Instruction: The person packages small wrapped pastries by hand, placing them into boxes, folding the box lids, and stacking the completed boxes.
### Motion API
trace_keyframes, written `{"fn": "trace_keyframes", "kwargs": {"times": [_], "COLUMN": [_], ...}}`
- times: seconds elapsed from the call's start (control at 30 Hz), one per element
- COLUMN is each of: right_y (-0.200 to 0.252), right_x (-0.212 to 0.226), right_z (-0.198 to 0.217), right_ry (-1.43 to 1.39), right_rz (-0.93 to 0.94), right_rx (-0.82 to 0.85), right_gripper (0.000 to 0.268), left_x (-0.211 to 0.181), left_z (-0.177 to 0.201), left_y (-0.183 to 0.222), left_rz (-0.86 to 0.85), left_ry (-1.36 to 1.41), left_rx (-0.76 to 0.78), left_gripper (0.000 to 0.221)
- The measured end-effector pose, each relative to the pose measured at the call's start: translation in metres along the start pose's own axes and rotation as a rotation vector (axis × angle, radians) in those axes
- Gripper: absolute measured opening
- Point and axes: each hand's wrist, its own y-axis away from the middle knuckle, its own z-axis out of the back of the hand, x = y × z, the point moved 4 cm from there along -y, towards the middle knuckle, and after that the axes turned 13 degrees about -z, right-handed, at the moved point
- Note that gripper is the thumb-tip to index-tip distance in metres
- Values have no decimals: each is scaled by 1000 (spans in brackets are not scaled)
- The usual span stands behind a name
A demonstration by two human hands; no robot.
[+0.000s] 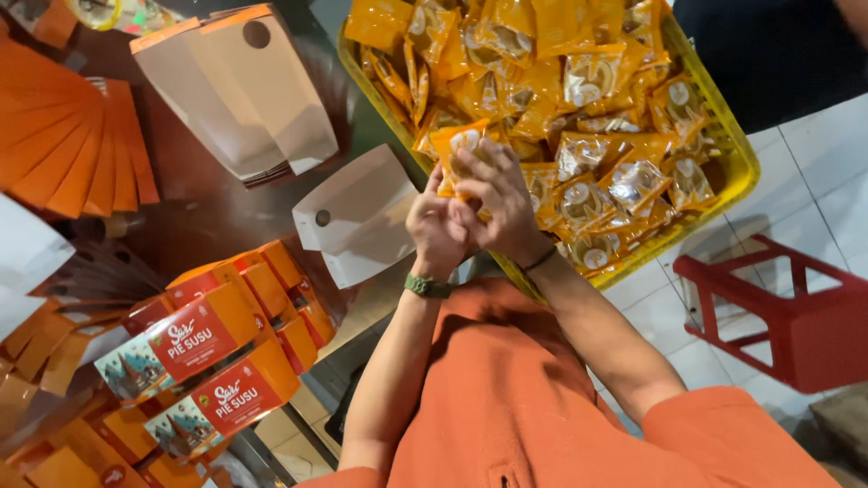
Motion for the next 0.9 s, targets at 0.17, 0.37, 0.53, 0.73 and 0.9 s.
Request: {"fn": "trace_keyframes", "kwargs": {"times": [0.17, 0.37, 0.53, 0.73, 0.9], "right_y": [5, 12, 9, -15, -12], "right_x": [19, -13, -109, -125, -104], "right_z": [6, -10, -44, -109, -98], "right_ry": [-247, -375, -35, 601, 223], "right_rz": [-110, -635, -804, -1006, -1135], "right_rx": [43, 228, 285, 384, 104], "right_gripper": [16, 35, 31, 114, 86], "left_x": [2, -37, -48, -110, -120], "left_z": [22, 6, 99, 78, 104], "left_y": [6, 20, 22, 49, 44], "left_rz": [-42, -185, -62, -113, -130], "left_ry": [-93, -324, -377, -487, -480], "left_rx": [-132, -10, -331, -242, -272], "left_gripper": [38, 34, 41, 40, 53]}}
